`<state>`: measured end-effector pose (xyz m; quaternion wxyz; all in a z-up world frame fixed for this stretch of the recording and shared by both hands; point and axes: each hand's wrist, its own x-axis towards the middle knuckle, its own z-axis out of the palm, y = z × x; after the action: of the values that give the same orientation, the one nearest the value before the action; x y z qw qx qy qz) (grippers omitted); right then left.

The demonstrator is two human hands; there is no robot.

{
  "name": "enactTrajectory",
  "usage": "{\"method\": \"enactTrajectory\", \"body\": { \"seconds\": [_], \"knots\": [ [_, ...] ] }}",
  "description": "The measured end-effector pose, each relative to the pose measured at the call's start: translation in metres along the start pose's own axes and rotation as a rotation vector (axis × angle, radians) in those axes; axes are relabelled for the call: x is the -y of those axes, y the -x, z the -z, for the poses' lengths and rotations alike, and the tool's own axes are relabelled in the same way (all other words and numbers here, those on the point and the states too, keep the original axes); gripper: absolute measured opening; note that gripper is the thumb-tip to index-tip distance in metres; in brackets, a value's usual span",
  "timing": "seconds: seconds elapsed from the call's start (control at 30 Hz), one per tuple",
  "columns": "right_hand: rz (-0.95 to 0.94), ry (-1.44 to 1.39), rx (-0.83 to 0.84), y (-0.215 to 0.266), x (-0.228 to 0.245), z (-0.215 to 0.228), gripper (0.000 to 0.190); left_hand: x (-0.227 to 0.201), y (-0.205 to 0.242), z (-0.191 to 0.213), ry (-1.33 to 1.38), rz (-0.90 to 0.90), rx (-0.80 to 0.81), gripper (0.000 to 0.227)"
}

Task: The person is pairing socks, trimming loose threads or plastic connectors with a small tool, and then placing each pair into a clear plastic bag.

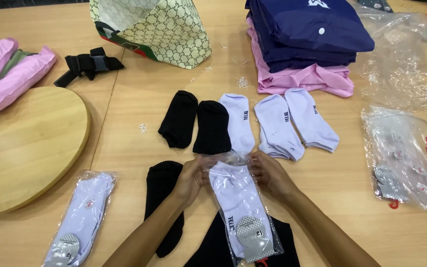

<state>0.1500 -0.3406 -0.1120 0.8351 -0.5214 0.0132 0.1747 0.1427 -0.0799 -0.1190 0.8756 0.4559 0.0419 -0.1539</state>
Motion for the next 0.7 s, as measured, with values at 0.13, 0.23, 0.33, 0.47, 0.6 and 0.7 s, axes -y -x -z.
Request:
{"method": "enactTrajectory", "body": {
  "seconds": [0.13,0.23,0.33,0.47,0.6,0.7],
  "knots": [
    [0.007,0.143,0.151,0.013,0.026,-0.026,0.075,-0.022,0.014,-0.029,-0.154,-0.038,0.075,0.060],
    [-0.011,0.156,0.167,0.009,0.017,-0.021,0.082,-0.024,0.022,-0.038,-0.276,-0.145,0.046,0.032],
    [-0.009,0.182,0.123,0.010,0.020,-0.023,0.063,-0.023,0.022,-0.039,-0.387,-0.222,0.048,0.031],
    [0.056,0.210,0.159,0.008,0.015,-0.018,0.047,-0.025,0.026,-0.042,-0.463,-0.176,0.030,0.037],
    [0.055,0.229,0.147,0.017,0.024,-0.031,0.059,-0.024,0.026,-0.041,-0.520,-0.185,0.047,0.038],
    [0.081,0.279,0.174,0.017,0.023,-0.029,0.080,-0.021,0.025,-0.038,-0.511,-0.190,0.041,0.039]
  ]
}}
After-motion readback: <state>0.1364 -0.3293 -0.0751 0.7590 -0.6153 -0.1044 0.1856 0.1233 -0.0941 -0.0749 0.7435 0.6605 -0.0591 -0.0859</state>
